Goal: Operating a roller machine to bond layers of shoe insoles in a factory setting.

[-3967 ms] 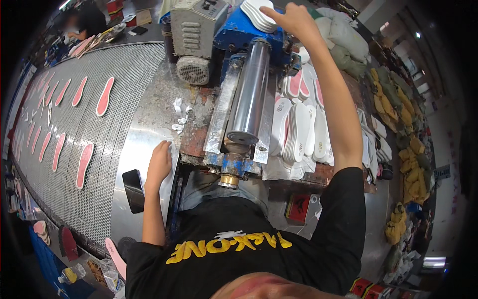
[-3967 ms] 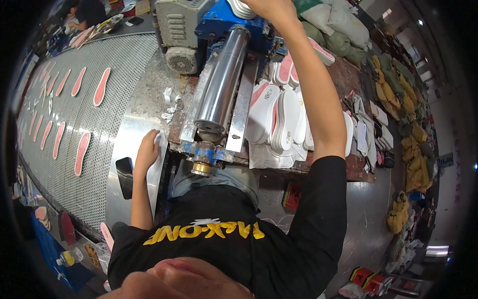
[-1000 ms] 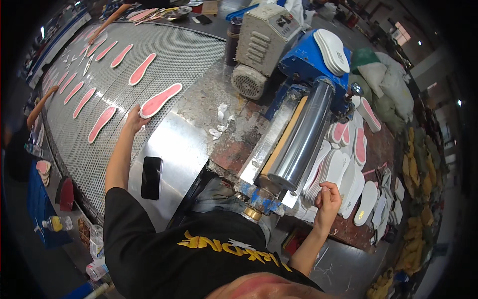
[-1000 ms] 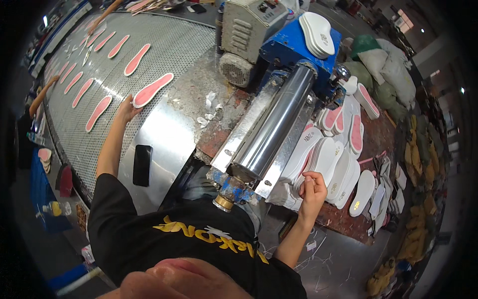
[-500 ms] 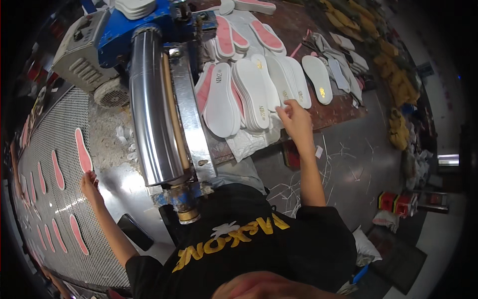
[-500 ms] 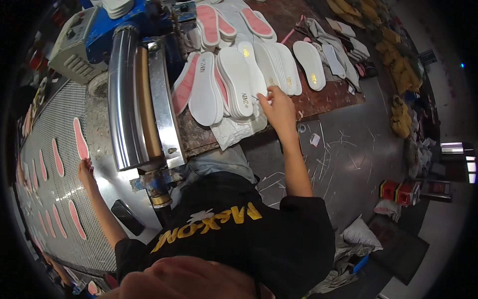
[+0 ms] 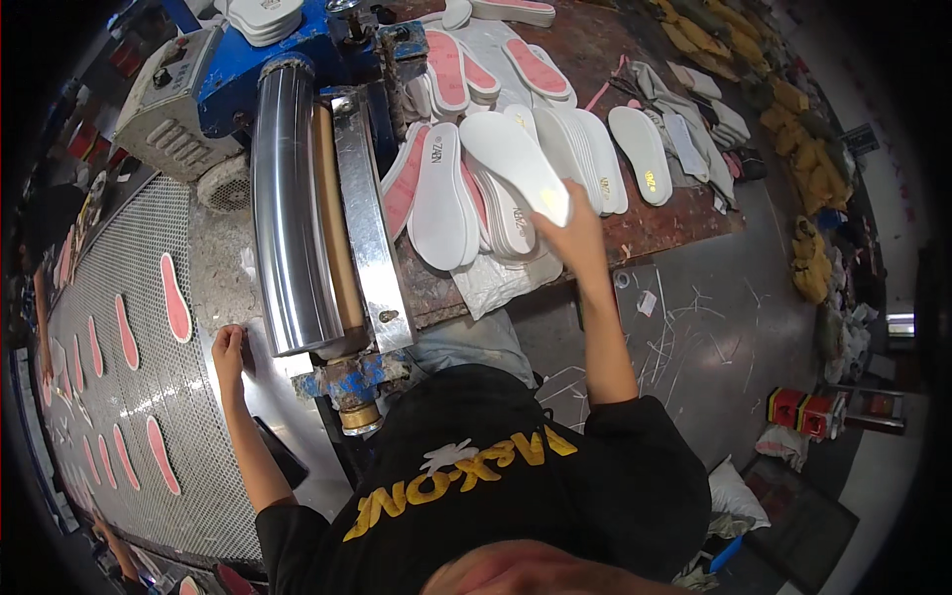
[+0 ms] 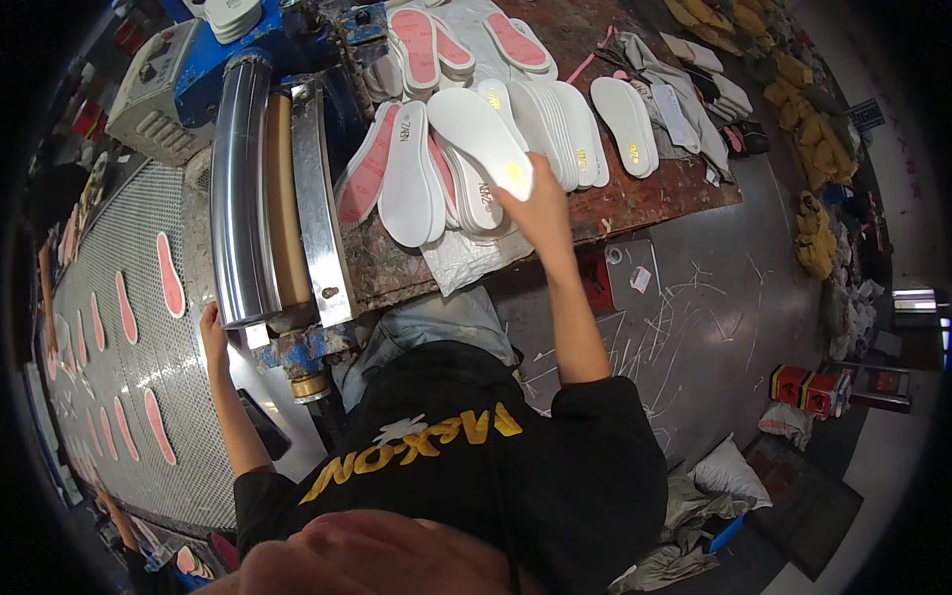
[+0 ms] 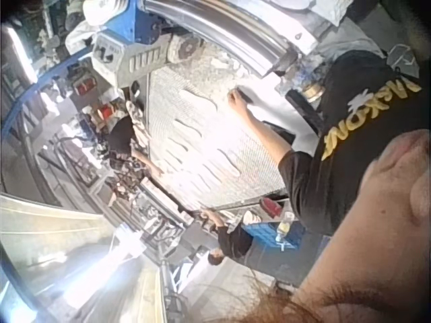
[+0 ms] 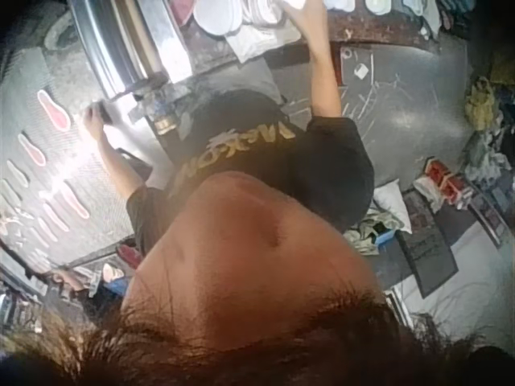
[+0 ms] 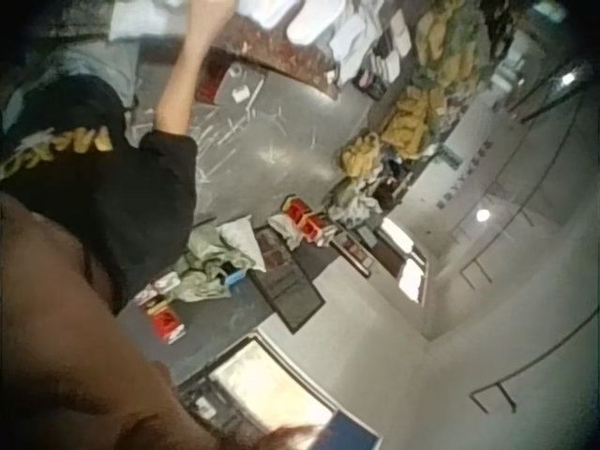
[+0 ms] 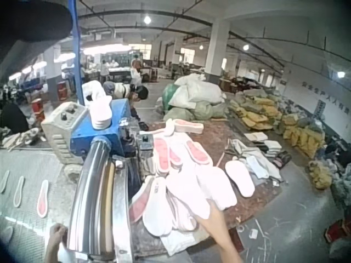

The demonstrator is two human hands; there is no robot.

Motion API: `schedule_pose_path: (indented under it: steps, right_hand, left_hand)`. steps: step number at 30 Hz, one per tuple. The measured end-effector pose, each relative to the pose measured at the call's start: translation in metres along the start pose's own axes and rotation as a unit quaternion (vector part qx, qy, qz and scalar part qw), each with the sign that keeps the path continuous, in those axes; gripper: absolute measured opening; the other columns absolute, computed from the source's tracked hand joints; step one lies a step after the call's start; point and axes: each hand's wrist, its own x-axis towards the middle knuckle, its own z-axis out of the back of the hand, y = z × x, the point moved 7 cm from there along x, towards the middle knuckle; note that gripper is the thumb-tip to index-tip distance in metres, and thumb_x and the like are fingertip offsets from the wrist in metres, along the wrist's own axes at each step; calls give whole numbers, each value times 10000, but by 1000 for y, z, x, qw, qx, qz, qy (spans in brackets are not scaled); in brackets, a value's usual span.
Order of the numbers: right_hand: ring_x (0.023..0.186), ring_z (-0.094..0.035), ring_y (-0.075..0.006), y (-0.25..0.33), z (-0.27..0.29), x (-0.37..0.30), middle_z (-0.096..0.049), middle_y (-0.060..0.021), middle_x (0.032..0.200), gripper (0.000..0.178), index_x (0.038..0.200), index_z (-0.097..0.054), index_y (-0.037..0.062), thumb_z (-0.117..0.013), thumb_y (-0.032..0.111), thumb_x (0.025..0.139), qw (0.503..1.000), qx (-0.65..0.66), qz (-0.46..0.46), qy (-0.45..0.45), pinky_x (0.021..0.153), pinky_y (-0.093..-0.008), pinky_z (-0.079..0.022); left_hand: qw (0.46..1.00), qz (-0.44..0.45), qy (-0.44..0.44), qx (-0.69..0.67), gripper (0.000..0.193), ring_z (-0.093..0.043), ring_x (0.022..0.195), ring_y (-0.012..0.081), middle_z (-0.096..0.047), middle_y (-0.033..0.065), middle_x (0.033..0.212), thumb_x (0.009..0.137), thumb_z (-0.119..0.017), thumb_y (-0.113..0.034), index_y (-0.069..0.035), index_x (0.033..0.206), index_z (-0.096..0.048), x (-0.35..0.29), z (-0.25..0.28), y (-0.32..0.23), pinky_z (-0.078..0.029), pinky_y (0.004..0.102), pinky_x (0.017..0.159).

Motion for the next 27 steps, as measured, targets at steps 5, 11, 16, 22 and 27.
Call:
schedule_pose_path:
  steps: [5, 11, 16, 22, 27]
  right_hand:
    - [763, -572, -106, -8, 48, 11, -608, -79, 1010, 308, 1163, -554, -22, -586, 73, 873, 905, 391, -129, -111, 580, -224, -456]
    - [592, -494, -62, 17, 50, 61, -603, -70, 841, 245, 1100, -567, -30, -491, 127, 929, 820, 555, -114, -78, 406, -184, -293]
    - [528, -474, -30, 96, -15, 108, -599, -13, 728, 222, 1009, -625, -7, -530, 163, 901, 845, 524, -84, 65, 386, -174, -266]
    - [468, -379, 3, 157, -34, 71, -567, 30, 684, 178, 932, -593, 25, -532, 191, 911, 897, 429, -39, 93, 381, -178, -209]
    - [453, -366, -11, 197, -47, 15, -487, 40, 581, 158, 1001, -547, 14, -527, 156, 935, 844, 470, -39, 255, 412, -198, -245]
  left_hand:
    - [997, 41, 43, 43, 175, -489, 707, 55, -580, -31, 792, 918, -556, -202, -43, 916, -629, 2, 7, -7, -374, 211, 627]
    - [990, -86, 115, 0, 292, -603, 942, 140, -662, 62, 1006, 888, -605, -188, -11, 1119, -617, -4, -33, -155, -452, 269, 833]
    - [953, -201, 226, -24, 455, -541, 1146, 199, -597, 101, 1202, 830, -669, -221, -30, 1231, -565, -26, -84, -291, -398, 326, 991]
    - [904, -298, 302, 55, 816, -443, 1271, 268, -485, 114, 1362, 666, -800, -390, -66, 1340, -476, -43, -88, -334, -335, 403, 1070]
    - [851, -398, 217, 264, 813, -427, 1270, 316, -447, 138, 1375, 616, -818, -400, -82, 1289, -490, -43, -79, -349, -342, 422, 1057]
